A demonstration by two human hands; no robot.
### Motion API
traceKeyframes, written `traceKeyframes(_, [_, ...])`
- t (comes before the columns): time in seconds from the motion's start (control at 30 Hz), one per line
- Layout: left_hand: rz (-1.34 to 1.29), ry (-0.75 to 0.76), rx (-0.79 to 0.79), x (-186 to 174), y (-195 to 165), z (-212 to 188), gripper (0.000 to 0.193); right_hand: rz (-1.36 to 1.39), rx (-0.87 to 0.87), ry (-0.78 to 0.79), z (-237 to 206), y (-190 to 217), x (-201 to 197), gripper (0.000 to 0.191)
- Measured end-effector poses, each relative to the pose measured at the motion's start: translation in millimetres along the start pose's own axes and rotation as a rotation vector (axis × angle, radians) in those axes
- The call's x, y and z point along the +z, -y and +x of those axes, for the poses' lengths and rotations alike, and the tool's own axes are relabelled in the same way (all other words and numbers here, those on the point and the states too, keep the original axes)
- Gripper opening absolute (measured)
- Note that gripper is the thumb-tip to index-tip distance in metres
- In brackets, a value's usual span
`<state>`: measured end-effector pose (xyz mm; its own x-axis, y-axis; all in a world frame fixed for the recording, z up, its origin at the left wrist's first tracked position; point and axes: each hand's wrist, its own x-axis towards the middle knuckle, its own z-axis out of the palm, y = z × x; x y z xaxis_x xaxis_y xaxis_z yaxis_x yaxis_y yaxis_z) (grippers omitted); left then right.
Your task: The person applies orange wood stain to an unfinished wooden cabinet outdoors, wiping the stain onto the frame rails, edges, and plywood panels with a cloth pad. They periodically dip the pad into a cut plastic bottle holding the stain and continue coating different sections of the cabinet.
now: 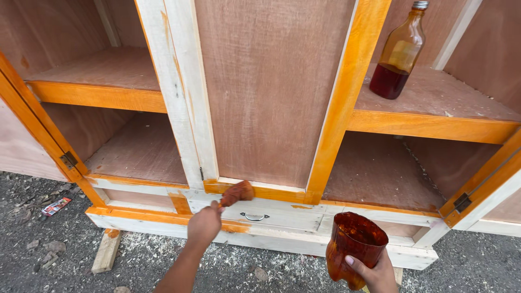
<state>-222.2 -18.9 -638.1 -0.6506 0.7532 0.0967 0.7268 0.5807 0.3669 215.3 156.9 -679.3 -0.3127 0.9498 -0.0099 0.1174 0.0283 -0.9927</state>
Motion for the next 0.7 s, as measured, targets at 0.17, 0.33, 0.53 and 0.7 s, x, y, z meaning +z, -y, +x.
traceKeyframes(0.17, [-0.03, -0.069, -0.197, -24.3, 38.1, -3.0, 0.037, -0.023, 0.046, 0.032, -4.4, 6.0, 15.3, 0.098])
traceKeyframes(0.33, [-0.163, -0.145, -0.355, -13.6, 42.4, -25.5, 0.039, 0.061, 0.003, 0.053, 3.6, -9.0, 20.4, 0.098])
traceKeyframes(0.53, [-0.378, -0.323, -0.411, 12.5, 25.3, -25.4, 0.033, 0.141, -0.051, 0.138, 26.4, -22.2, 25.9, 0.1])
traceKeyframes(0.7, [-0.583, -0.214, -0.359, 39.1, -56.9, -8.3, 0.039, 0.088, -0.003, 0.139, 21.1, -32.0, 32.1, 0.098])
